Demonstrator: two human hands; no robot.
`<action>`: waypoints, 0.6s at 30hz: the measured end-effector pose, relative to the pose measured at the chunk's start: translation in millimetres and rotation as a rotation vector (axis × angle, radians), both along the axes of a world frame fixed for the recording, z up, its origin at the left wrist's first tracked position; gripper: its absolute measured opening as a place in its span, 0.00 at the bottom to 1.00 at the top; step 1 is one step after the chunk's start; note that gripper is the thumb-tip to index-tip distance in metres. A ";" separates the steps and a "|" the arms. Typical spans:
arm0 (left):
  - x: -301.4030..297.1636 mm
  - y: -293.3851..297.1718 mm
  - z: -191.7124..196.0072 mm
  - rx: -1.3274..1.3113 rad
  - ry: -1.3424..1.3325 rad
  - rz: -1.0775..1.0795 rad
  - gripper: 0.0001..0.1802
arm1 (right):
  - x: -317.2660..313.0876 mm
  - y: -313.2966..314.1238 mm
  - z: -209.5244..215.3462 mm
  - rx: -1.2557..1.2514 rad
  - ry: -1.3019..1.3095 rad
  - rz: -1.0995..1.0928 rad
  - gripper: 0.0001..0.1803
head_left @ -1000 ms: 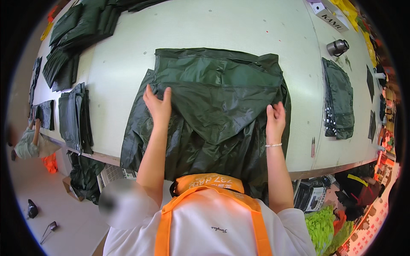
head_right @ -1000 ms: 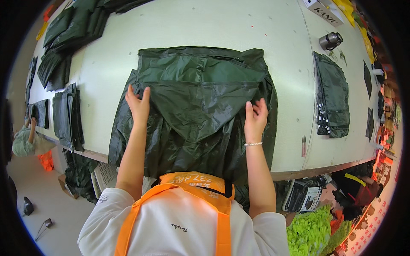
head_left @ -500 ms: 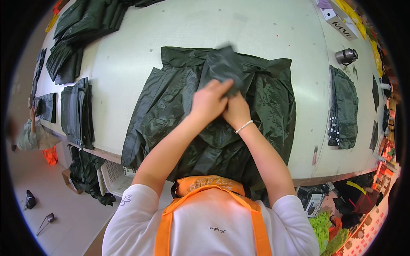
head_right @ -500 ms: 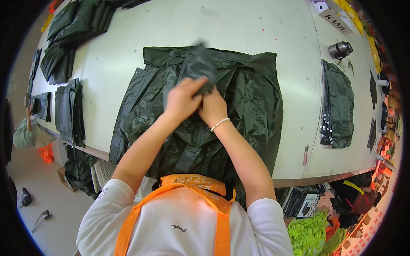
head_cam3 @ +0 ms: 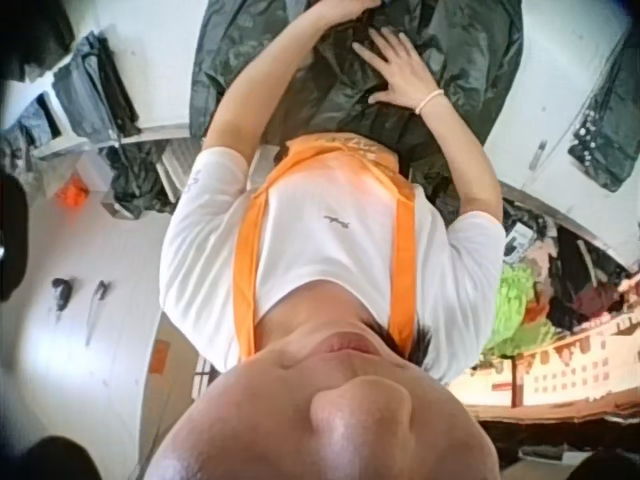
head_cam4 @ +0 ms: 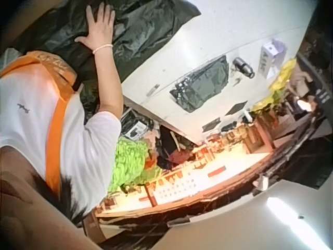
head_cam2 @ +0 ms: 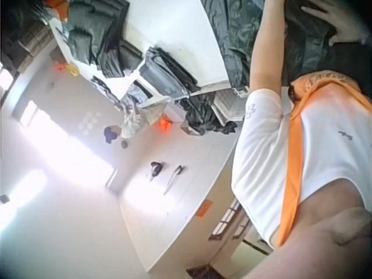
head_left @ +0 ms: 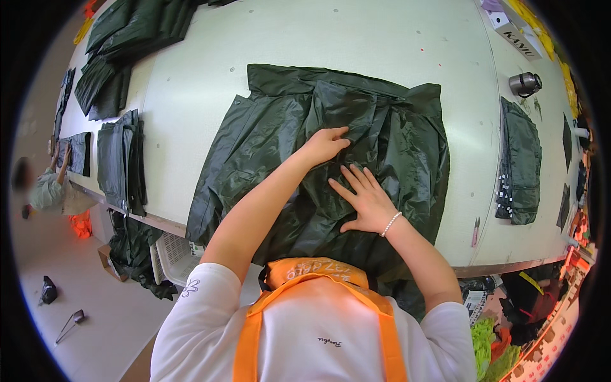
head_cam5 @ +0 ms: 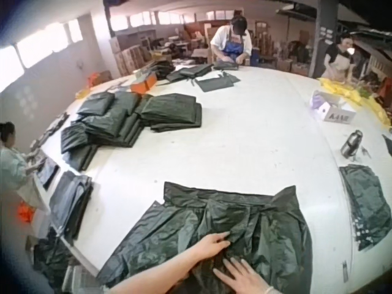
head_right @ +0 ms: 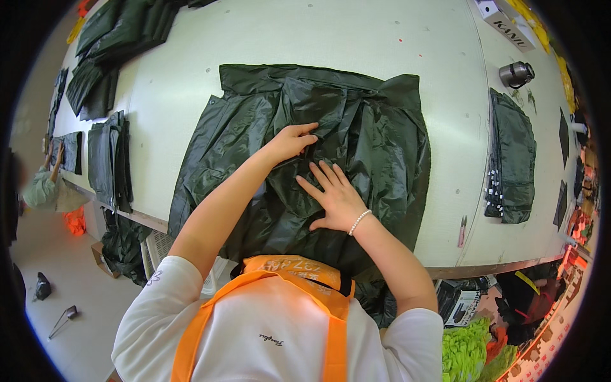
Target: The person folds a dark green jacket on a white table, smoothing and aligning the fabric, then folds it into a compact rectangle and places it into a white plastic basket. The person then unfolds another jacket and begins folding it again.
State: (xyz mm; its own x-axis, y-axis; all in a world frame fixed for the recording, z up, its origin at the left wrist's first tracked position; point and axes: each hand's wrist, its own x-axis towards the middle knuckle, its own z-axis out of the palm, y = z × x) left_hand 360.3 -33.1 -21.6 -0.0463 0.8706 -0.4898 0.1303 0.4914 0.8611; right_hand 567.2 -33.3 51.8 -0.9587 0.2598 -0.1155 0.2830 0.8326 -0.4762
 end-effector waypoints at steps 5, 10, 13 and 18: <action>-6.8 9.2 20.8 -0.313 -0.212 0.002 0.38 | -3.9 20.2 -31.3 -0.329 0.066 -0.508 0.10; 1.9 0.1 74.5 0.415 0.784 -0.034 0.21 | -37.4 77.4 -74.2 -0.535 -0.201 -0.816 0.26; 12.9 -20.0 78.8 0.660 0.996 -0.498 0.21 | -35.9 92.7 -96.0 -0.514 -0.229 -0.724 0.26; 8.4 -56.3 24.8 0.603 1.062 -0.546 0.21 | -31.8 66.7 -36.6 -0.505 0.099 -0.787 0.21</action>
